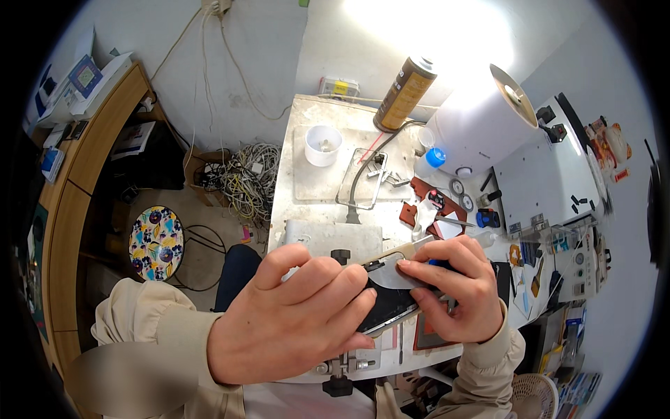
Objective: The person applies a liquid solution to the edges of a smartphone screen using a small bottle and a metal spatula. They then use tweezers to remove a thin film from the screen surface. Finally, they put on a protective glove and use a small brush to clean the internal components of the device.
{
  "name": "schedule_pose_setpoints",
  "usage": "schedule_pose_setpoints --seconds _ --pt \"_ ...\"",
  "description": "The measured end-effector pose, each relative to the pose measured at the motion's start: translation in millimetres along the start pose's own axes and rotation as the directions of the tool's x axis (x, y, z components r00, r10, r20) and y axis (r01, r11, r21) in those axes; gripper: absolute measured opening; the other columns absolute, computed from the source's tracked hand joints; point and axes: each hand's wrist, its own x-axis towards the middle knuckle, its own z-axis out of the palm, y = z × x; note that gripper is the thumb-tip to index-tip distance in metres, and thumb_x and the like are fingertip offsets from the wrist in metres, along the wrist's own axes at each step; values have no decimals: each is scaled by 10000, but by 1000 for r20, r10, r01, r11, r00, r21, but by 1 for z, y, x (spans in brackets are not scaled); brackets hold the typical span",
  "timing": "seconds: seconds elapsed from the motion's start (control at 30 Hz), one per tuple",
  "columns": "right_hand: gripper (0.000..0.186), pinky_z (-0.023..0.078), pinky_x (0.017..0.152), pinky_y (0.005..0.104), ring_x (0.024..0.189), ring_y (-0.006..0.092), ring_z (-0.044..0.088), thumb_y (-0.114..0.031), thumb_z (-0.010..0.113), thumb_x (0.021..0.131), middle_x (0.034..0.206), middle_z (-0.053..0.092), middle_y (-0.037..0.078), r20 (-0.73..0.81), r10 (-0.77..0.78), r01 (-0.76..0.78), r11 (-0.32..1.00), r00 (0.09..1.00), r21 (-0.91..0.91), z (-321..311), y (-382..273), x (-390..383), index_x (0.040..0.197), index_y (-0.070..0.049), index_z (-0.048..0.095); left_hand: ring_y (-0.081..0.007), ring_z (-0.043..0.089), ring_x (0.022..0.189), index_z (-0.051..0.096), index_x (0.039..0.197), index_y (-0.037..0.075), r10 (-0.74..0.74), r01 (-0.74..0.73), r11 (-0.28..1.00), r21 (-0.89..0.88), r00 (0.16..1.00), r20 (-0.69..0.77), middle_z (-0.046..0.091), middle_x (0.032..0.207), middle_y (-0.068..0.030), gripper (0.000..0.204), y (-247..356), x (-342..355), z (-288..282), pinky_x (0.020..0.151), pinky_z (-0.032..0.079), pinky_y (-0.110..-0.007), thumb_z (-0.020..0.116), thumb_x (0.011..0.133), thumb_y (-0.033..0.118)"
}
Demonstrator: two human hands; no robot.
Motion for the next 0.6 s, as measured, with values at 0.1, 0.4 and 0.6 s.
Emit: schedule_pose_setpoints --seconds 0.1,0.4,0.6 --pt "411 486 806 381 909 247 651 -20 802 732 1098 724 45 -7 -8 8 1000 1000 -2 1 0 1 1140 -69 825 -218 579 989 783 1161 130 -9 -4 992 -126 995 -96 649 1118 -7 421 -8 3 2 913 427 -412 839 835 390" --pt "368 496 847 398 892 285 660 -18 784 737 1055 723 83 -31 -5 6 1000 1000 20 0 0 2 1102 -49 811 -281 637 901 606 1421 47 -185 158 933 -322 981 -56 700 1022 -68 684 -22 23 7 778 521 -401 850 788 -37" --pt "344 497 810 384 901 291 647 -57 714 782 1055 708 135 -32 -5 6 1000 999 13 1 2 -5 1109 -8 810 -240 603 835 569 1530 102 -172 163 962 -219 985 -18 703 954 -51 814 -18 28 7 764 525 -372 830 777 -63"
